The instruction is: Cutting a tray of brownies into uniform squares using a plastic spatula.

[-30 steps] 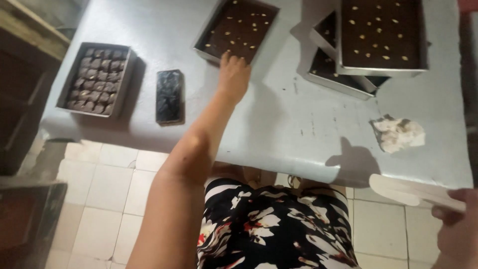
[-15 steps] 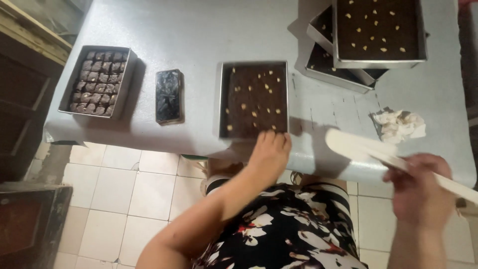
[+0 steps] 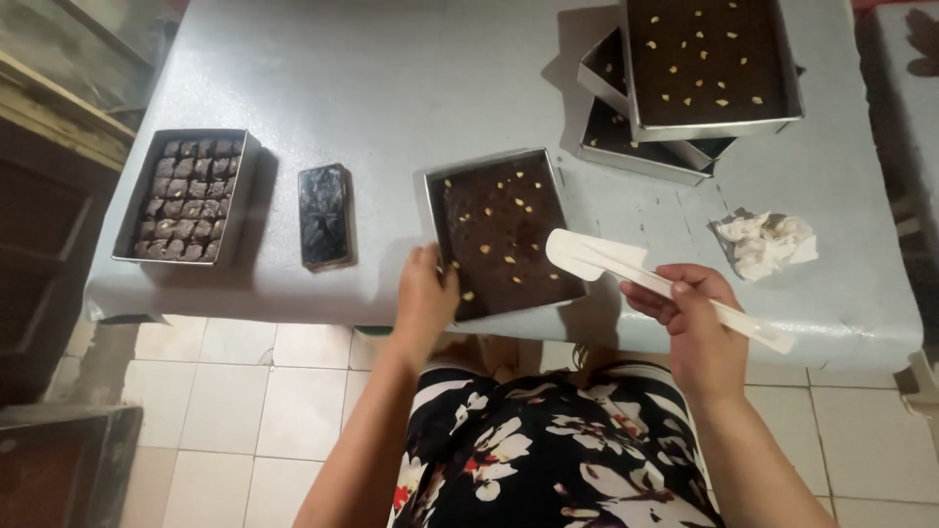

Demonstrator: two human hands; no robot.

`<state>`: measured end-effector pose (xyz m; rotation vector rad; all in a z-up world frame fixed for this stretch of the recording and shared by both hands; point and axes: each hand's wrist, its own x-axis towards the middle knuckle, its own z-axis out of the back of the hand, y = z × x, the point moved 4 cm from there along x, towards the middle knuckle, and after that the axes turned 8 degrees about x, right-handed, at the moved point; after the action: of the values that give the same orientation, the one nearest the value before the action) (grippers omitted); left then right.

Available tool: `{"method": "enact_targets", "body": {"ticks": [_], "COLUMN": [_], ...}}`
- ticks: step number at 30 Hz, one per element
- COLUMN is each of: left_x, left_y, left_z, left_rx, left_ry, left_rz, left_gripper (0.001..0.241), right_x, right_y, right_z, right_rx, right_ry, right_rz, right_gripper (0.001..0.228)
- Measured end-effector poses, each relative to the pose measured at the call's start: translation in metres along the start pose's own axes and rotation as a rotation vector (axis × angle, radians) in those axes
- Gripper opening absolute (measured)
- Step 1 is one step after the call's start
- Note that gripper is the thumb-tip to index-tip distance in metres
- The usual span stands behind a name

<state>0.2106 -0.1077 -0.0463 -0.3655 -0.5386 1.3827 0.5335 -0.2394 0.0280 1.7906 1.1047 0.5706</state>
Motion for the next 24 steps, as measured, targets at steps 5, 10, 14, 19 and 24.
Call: {"method": "enact_targets", "body": {"ticks": [5,10,14,19,24], "left_x": [-0.056,-0.080,-0.063,0.001,0.046], "left_y": [-0.047,-0.074,-0.068,-0.036,-0.004], "left_z": [-0.006,-0.003,0.001,-0.003,-0.041], "left_rx": [-0.102,-0.241,-0.247,-0.294,-0.289], "left_ry": [0.060,0.217,-0.013,-0.153,-0.362], "left_rz": [0.024,0.112,-0.018,0.038,-0.058], "left_gripper": [0.043,0.068,0.053,0.008,0.028], "right_x": [-0.008,-0.013,-0.015,-0.019,-0.024], "right_y": [0.002,-0.033,-0.054,-0.040,-0.029], "right_z": [-0.026,-0.015,-0.015,-0.040,-0.055], "right_rx": [-0.222,-0.770,-0.772,-0.842,-0.925], "right_ry": [0.007,0.017,0.222,0.317,0.371], "right_rz": [0.053,0.038,0.500,0.653,0.815], "right_gripper": [0.027,0.031,0.027,0.024,0.023]}}
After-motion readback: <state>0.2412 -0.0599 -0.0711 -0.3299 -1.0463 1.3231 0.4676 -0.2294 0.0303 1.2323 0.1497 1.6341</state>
